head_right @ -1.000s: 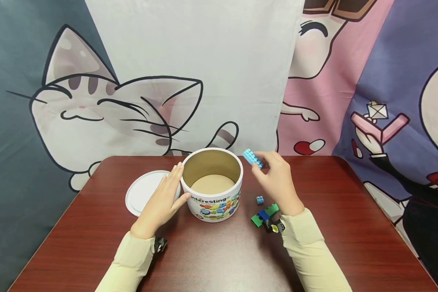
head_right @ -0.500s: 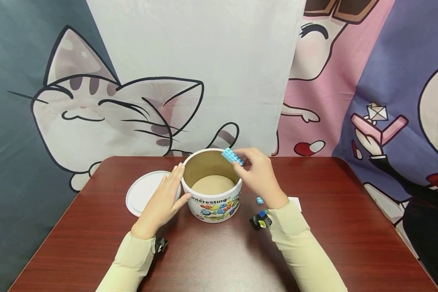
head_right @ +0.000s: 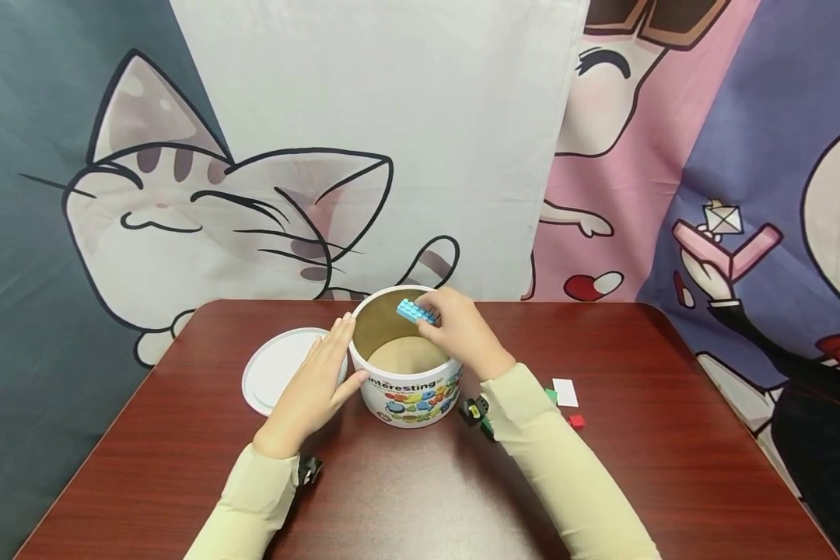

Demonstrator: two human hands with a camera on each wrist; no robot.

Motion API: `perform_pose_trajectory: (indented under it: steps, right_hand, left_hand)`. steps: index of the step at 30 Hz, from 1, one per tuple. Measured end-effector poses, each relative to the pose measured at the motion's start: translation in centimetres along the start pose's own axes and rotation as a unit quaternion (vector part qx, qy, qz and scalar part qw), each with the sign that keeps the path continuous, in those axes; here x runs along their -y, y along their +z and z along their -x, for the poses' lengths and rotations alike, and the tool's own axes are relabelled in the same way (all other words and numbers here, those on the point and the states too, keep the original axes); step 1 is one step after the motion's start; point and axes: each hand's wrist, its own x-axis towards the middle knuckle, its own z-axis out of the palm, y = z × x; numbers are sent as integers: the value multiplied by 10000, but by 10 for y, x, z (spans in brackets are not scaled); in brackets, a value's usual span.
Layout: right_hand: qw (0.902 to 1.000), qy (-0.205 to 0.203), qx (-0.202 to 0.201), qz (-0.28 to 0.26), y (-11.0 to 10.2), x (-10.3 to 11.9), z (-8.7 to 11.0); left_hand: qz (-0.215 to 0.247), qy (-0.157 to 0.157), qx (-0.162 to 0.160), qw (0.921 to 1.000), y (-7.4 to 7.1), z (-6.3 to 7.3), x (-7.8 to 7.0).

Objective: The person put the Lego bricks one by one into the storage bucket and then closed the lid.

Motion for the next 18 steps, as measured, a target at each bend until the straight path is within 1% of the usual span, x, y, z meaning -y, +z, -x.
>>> perform_pose_trajectory:
  steps: [3,6,9,11,14,16,18]
  right_hand:
    - [9992,-22,363,177,4,0,-5]
    - [9961,-23,764,436,8,2,-11]
    - [9901,-93,1140,816,12,2,-18]
    - [9857,-88,1305,1061,14,3,-22]
    - [9841,8,1305,1201,15,3,-23]
    - [9875,139,1138,1079,15,5,-22]
    - [9924,185,849,869,13,6,-19]
  left_hand:
    - [22,-7,22,10000,1,0,0]
    - [40,-13,29,10000,1,0,0]
    - [32,1,18,10000,1,0,0]
    - [28,18,-14,10000,1,0,0]
    - [44,18,-11,10000,2,0,0]
    - [63,17,-3,10000,2,1,0]
    - [84,15,9,10000,1,0,1]
